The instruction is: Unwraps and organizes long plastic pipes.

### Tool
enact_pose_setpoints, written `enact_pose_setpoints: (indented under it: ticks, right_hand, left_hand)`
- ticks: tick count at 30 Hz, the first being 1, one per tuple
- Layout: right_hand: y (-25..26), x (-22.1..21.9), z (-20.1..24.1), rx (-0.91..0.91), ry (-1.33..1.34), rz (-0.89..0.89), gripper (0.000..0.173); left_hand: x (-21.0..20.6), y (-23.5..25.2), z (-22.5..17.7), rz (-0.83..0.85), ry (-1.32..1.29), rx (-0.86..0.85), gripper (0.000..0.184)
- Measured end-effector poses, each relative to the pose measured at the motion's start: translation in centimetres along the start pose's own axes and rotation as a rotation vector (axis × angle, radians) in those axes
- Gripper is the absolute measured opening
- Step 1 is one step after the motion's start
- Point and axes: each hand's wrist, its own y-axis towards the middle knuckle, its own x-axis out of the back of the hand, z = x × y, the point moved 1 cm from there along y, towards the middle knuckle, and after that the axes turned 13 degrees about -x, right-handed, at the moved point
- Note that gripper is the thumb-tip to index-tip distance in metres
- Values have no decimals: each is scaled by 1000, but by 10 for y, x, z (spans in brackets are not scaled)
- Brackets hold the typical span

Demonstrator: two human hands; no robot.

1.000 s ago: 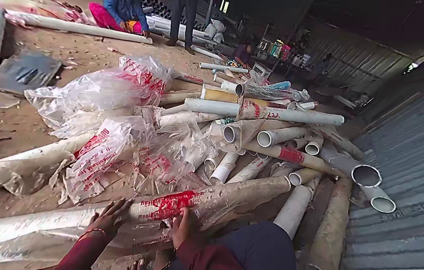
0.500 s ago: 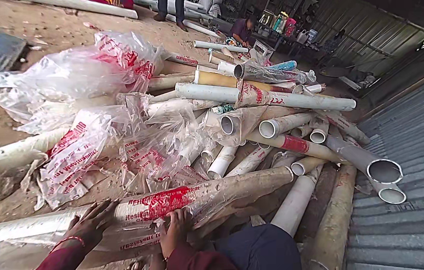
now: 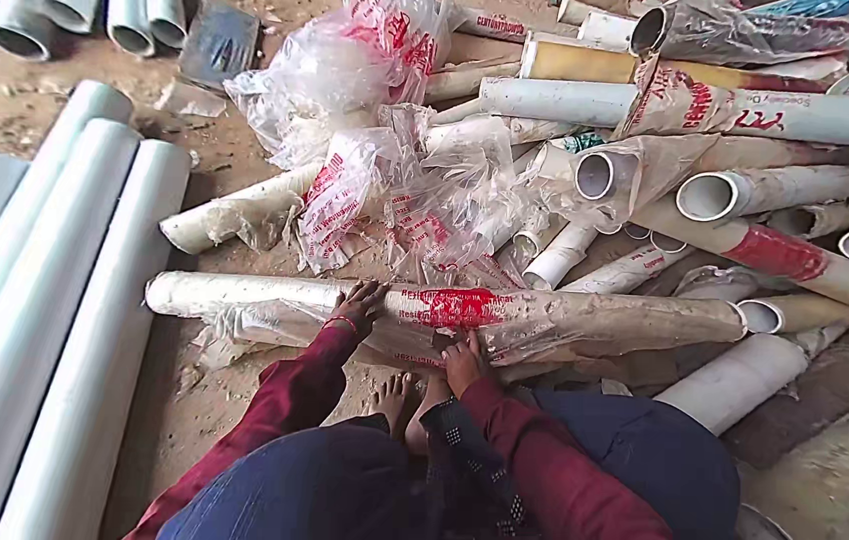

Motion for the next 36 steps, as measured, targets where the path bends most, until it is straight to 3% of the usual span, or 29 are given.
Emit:
enact_pose_setpoints:
  ticks: [6,13,16,23,28,36]
  right_hand:
    - [-11,35,-9,-31,387,-86,35]
    - [5,30,-14,-219,747,-194,29]
    - [11,13,-7,-216,888,-359,23]
    - [21,7,-3,-38,714,-633,18]
    - [21,17,6,-64,559,-614,24]
    - [27,11,8,4,424,-724,22]
  left_hand:
    - [3,3,-6,43,11,48,60]
    - [2,3,-5,43,55,32,58]
    - [2,3,-4,42,59,25,58]
    - [-4,2,0,0,43,4,59]
    - [-6,3,2,4,49,8,59]
    - [-6,0,-2,-15,65,5,57]
